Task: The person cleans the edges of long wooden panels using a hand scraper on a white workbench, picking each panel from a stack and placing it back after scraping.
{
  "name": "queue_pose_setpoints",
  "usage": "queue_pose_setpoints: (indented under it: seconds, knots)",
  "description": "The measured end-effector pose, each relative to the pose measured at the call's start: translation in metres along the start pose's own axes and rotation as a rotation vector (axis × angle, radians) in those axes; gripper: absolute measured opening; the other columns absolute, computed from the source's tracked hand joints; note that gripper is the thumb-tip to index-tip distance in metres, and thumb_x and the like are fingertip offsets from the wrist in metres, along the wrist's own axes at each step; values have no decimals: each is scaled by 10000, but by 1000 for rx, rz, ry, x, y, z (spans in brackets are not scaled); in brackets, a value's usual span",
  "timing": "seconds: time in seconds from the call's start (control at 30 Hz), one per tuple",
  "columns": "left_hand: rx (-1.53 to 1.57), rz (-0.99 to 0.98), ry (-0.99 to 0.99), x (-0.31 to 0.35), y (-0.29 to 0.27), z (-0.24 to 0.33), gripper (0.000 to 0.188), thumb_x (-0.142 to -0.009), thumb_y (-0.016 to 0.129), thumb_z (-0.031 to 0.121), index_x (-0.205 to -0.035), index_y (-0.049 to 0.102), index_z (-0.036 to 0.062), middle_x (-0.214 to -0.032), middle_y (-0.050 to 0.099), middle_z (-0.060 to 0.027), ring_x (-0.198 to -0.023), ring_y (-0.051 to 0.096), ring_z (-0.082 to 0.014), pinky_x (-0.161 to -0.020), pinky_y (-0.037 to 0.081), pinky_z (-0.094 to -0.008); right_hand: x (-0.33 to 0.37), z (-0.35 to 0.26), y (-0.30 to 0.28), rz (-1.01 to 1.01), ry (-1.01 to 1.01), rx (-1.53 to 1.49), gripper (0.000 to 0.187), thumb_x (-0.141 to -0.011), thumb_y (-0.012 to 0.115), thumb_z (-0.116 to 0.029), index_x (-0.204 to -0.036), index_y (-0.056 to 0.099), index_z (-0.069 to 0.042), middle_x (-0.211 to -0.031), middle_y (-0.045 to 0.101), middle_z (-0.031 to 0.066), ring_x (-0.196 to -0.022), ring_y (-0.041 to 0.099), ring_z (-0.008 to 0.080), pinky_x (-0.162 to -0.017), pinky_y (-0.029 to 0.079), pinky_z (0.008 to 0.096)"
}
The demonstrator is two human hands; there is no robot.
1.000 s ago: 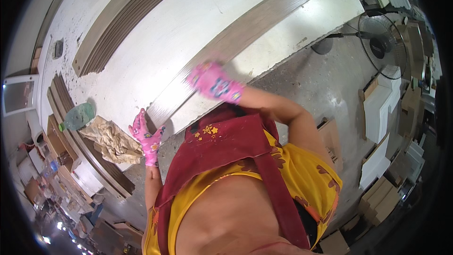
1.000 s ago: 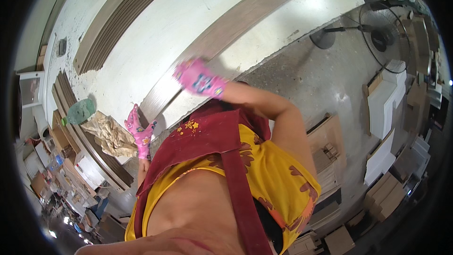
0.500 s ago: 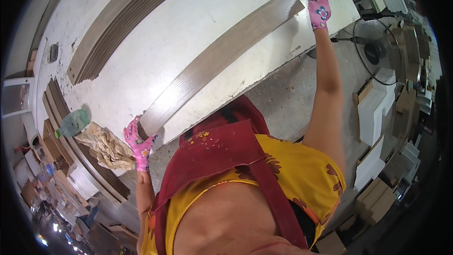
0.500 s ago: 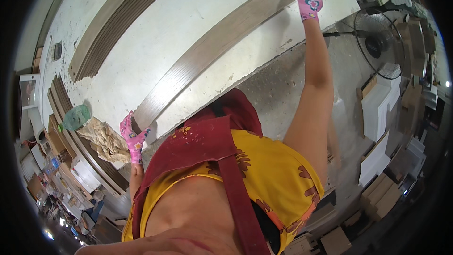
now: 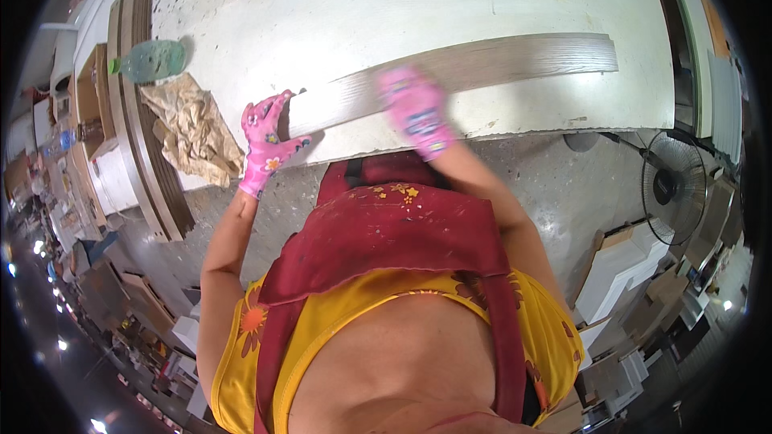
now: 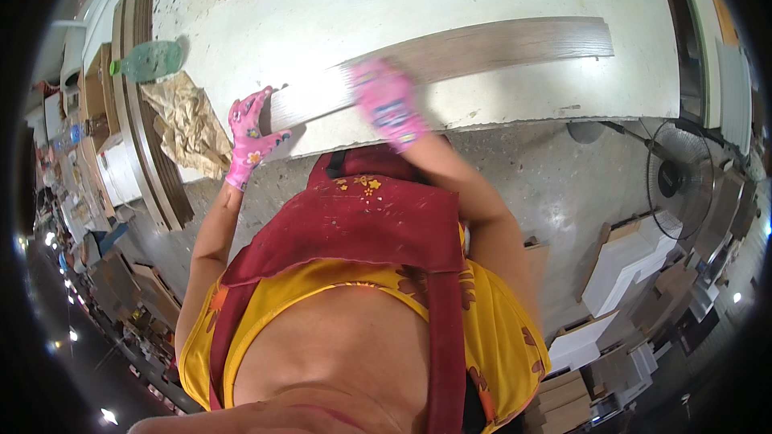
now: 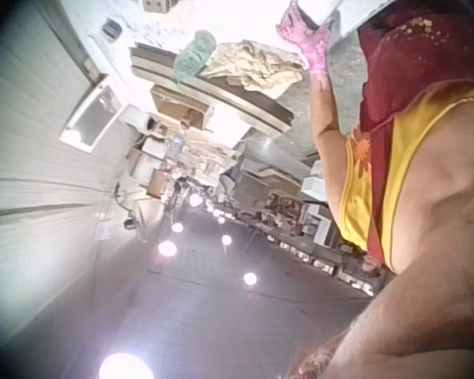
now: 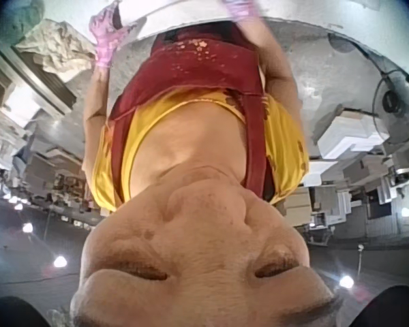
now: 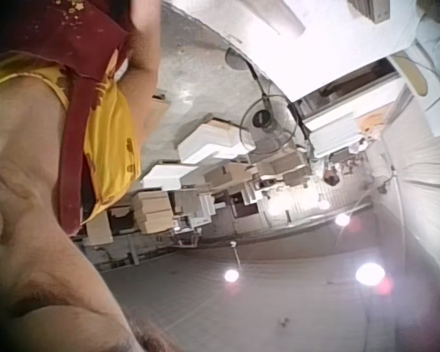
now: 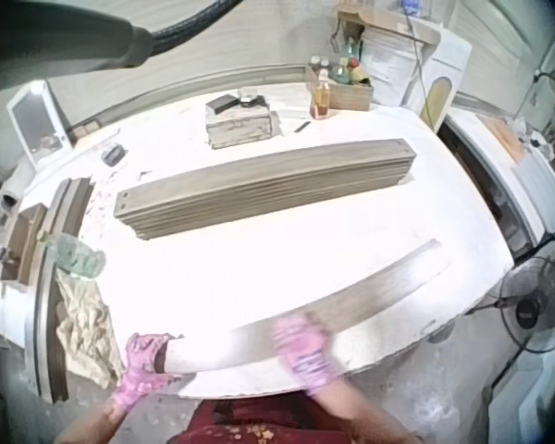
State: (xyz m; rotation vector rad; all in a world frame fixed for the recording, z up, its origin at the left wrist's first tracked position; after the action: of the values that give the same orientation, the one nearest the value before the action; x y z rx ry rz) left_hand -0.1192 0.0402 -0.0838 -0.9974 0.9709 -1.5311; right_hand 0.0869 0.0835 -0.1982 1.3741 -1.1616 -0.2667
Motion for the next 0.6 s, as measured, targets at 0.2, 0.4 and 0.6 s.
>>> queue_pose_setpoints:
  seconds: [0.2, 0.4, 0.6]
  knots:
    - [676, 136, -133, 16, -29, -62, 542, -815, 635, 116, -1323, 447, 90, -1288, 491, -109, -1202, 439, -248, -1054, 317, -365, -4, 35, 36, -86, -271, 279, 143, -882, 457, -207, -823, 523, -94, -789, 534, 58, -711, 547, 176, -660, 475, 315]
    - [1045, 103, -493, 58, 1, -117, 353, -884, 599, 175, -1199, 572, 20, -1103, 627, -83, -975, 589, -152, -834, 485, -269, 61, -98, 57, 565, -975, 2142, 135, -860, 551, -244, -824, 613, -130, -733, 584, 38, -615, 560, 184, -559, 485, 316]
    - [1467, 35, -478, 48, 40, -139, 308, -882, 565, 74, -1167, 572, -41, -934, 647, -86, -836, 620, -131, -779, 499, -242, -48, 91, 27, -32, -411, 1793, 236, -931, 434, -225, -1004, 504, -12, -905, 525, 97, -765, 510, 194, -671, 477, 334]
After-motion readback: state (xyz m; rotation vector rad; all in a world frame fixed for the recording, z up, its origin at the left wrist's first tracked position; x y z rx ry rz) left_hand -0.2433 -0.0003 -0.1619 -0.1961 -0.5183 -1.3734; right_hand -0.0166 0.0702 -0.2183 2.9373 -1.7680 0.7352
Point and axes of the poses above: each hand's wrist, its own x-axis away from the middle knuckle, its own y-axis out of the palm, z = x × y, the point moved 10 cm from there along -x, towards the middle knuckle
